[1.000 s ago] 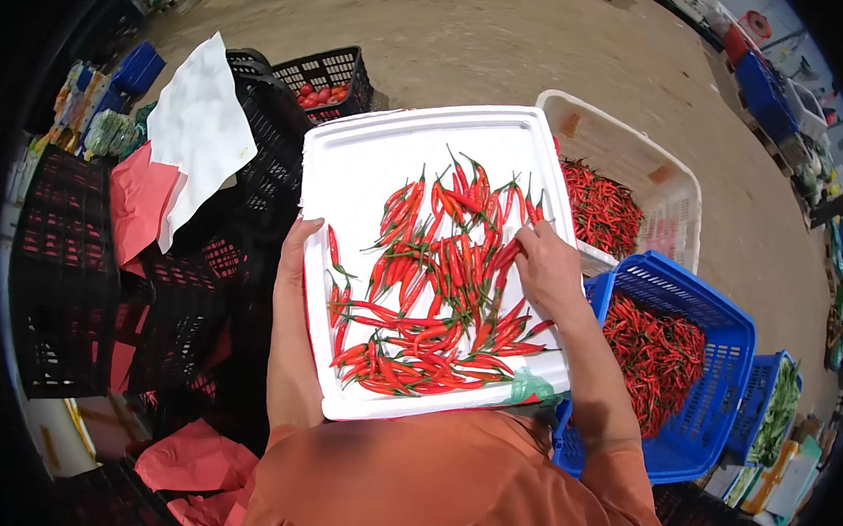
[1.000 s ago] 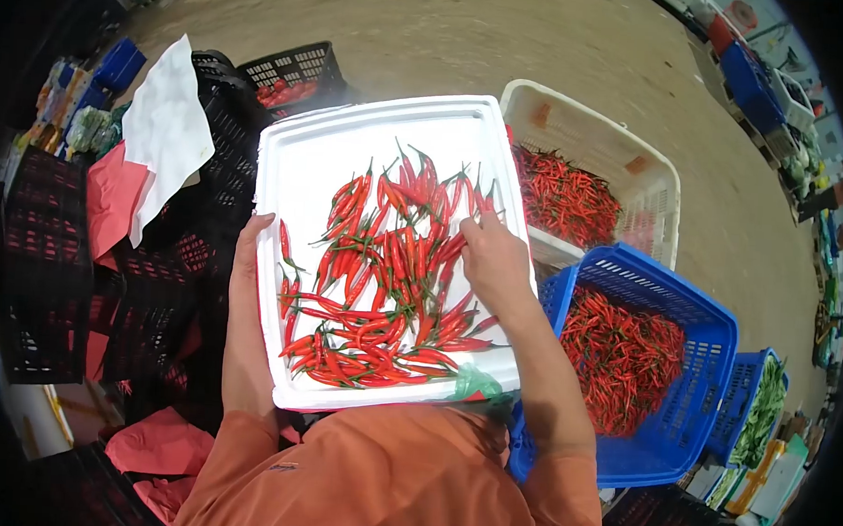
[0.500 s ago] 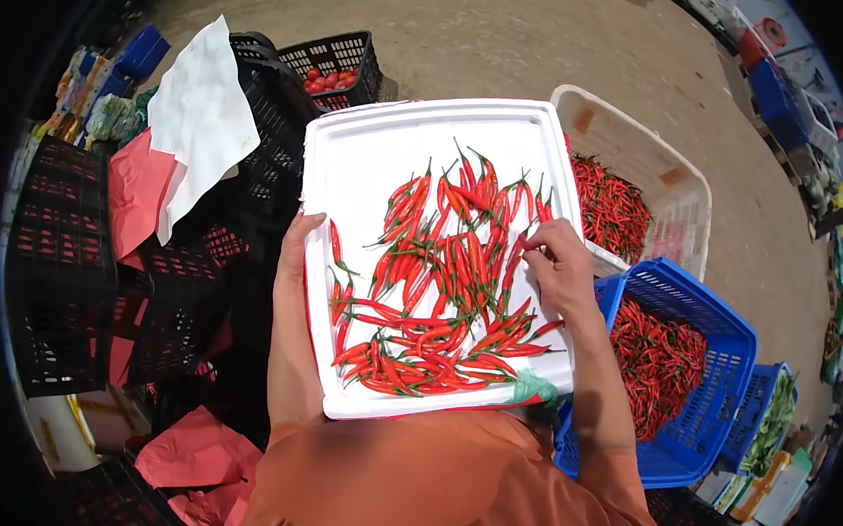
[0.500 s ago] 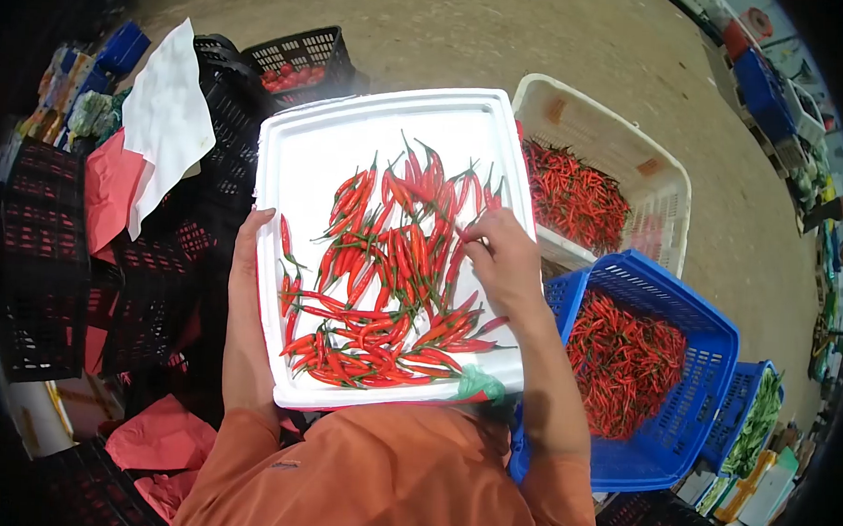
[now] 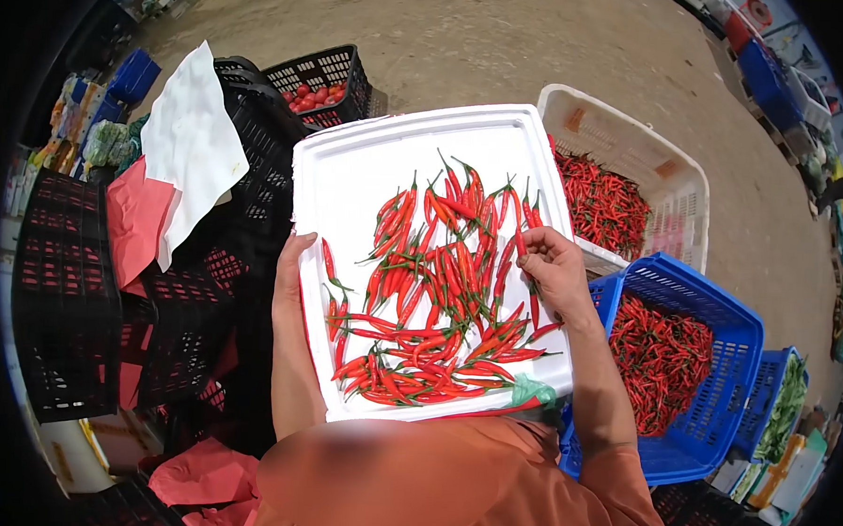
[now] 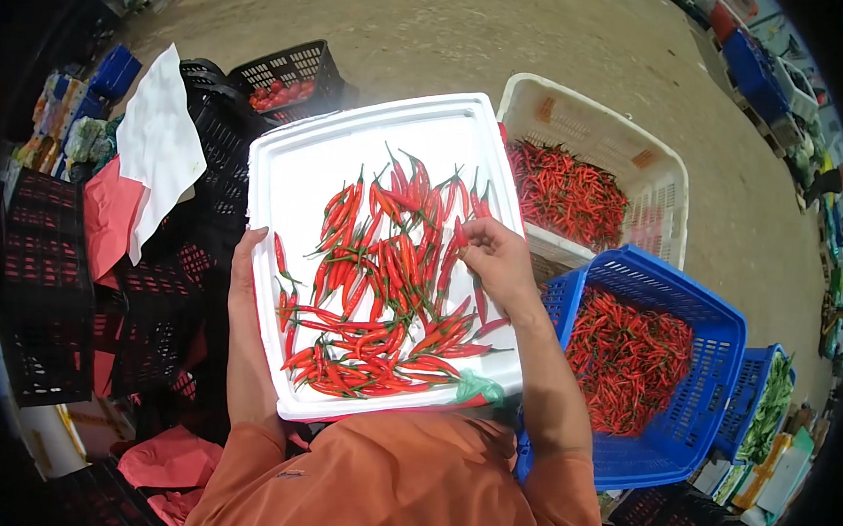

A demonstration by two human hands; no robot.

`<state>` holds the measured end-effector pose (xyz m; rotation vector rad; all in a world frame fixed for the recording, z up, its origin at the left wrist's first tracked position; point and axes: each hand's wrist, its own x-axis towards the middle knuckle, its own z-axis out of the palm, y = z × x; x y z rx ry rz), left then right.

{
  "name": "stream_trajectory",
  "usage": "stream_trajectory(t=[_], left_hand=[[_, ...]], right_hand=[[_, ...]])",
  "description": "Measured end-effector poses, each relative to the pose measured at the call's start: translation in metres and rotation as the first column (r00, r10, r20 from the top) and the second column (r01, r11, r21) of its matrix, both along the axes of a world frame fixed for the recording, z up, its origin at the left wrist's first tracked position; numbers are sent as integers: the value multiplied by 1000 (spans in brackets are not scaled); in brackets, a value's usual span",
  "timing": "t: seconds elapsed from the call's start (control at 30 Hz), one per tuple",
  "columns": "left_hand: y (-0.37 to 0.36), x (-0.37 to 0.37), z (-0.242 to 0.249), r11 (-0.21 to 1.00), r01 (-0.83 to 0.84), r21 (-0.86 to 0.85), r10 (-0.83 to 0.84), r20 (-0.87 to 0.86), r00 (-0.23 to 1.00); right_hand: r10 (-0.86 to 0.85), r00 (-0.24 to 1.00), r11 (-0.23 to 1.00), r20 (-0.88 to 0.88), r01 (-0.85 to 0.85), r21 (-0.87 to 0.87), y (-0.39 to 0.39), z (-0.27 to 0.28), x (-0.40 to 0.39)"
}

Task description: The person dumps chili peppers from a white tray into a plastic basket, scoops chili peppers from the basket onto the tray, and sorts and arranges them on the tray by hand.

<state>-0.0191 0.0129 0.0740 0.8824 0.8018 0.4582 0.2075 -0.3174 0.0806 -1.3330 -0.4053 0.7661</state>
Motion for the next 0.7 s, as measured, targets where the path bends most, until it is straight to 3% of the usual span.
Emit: stream_trajectory(t=[0.2,0.33,0.43,0.7], left_hand=[[4,-1,-4,999,42,-32,-41,28,999],[-6,4,7,999,39,-23,-38,43,998],[-1,1,3,999,51,-13,-50,27,998],[3,2,-1,997,70,27,-72,62,995]], right_hand=[[-23,1000,1000,-14,23,2,-1,7,-2],[-12,997,1000,77,13,-1,2,9,0],[-35,998,994,61,28,109,1,21,-1],[-271,949,958,160,249,145,-9,27,4]])
